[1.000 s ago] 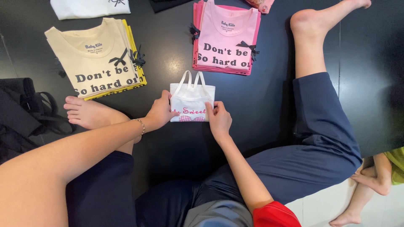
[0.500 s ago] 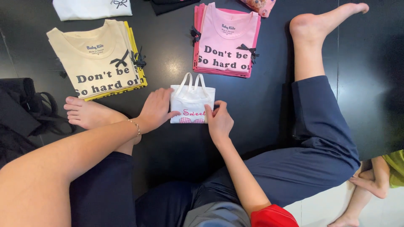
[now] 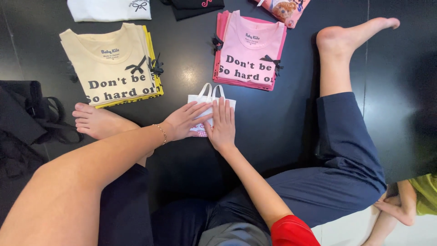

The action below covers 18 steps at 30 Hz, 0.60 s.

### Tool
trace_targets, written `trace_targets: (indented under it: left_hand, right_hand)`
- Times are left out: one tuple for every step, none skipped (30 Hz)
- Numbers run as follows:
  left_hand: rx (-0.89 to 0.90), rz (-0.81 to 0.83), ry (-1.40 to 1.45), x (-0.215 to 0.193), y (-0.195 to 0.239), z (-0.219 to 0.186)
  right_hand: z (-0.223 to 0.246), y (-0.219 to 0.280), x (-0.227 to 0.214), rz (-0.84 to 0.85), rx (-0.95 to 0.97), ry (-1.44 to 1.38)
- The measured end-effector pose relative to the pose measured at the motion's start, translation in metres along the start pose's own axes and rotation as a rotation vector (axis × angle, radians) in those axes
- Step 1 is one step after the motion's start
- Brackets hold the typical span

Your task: Folding baby clothes and placing them into small gift bags and pouches.

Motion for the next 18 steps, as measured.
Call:
trace_targets:
  left_hand:
    - [-0.005, 0.073, -0.036, 0.004, 0.0, 0.003]
    - [-0.01, 0.146, -0.072, 0.008, -0.001, 0.007]
    - [-0.015, 0.148, -0.071, 0.007, -0.003, 0.008]
    - [-0.029, 0.208, -0.047, 0.008, -0.004, 0.01]
    - [-0.04, 0.267, -0.023, 0.01, -0.006, 0.011]
    - [-0.041, 0.269, -0.022, 0.011, -0.004, 0.011]
    - [-0.073, 0.273, 0.002, 0.012, -0.005, 0.014]
    - [-0.105, 0.277, 0.026, 0.014, -0.006, 0.017]
    - [-0.105, 0.273, 0.025, 0.013, -0.006, 0.018]
    - [-0.105, 0.283, 0.029, 0.013, -0.007, 0.018]
    - [-0.107, 0.294, 0.033, 0.012, -0.006, 0.018]
    - [-0.109, 0.293, 0.033, 0.008, -0.006, 0.019]
    - [-0.106, 0.323, 0.042, 0.006, -0.006, 0.019]
    - [-0.103, 0.352, 0.051, 0.004, -0.006, 0.02]
    - [-0.103, 0.354, 0.053, 0.003, -0.005, 0.02]
    - [-0.097, 0.343, 0.036, 0.001, -0.004, 0.021]
    - [-0.091, 0.331, 0.019, -0.001, -0.004, 0.021]
    - [-0.089, 0.331, 0.02, -0.001, -0.005, 0.021]
  right_hand:
    - [-0.002, 0.0, 0.004, 0.01, 0.017, 0.006]
    - [-0.004, 0.0, 0.007, 0.021, 0.035, 0.013]
    - [-0.004, 0.0, 0.008, 0.022, 0.03, 0.01]
    - [-0.005, 0.0, 0.008, 0.024, 0.033, 0.01]
    - [-0.005, 0.001, 0.009, 0.026, 0.04, 0.011]
    - [-0.004, 0.002, 0.009, 0.027, 0.039, 0.01]
    - [-0.005, 0.002, 0.009, 0.03, 0.045, 0.004]
    - [-0.005, 0.002, 0.008, 0.032, 0.051, -0.002]
    - [-0.006, 0.002, 0.008, 0.03, 0.05, 0.001]
    - [-0.006, 0.002, 0.008, 0.033, 0.051, 0.001]
    - [-0.006, 0.001, 0.008, 0.037, 0.05, -0.002]
    - [-0.006, 0.002, 0.008, 0.036, 0.048, -0.001]
    - [-0.007, 0.002, 0.008, 0.045, 0.054, -0.005]
    - [-0.008, 0.002, 0.009, 0.053, 0.06, -0.009]
    - [-0.007, 0.002, 0.01, 0.055, 0.061, -0.01]
    - [-0.007, 0.002, 0.01, 0.05, 0.059, -0.01]
    - [-0.008, 0.002, 0.01, 0.046, 0.058, -0.01]
    - [-0.007, 0.002, 0.01, 0.046, 0.059, -0.01]
Point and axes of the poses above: each hand's wrist, its own y-axis away from the middle knuckle, its own x-axis out of the palm, z = x × y, the point moved 5 cm from there along -y, towards the middle knuckle, and after that the axes turned 11 degrees about -y, right-handed, at the moved point
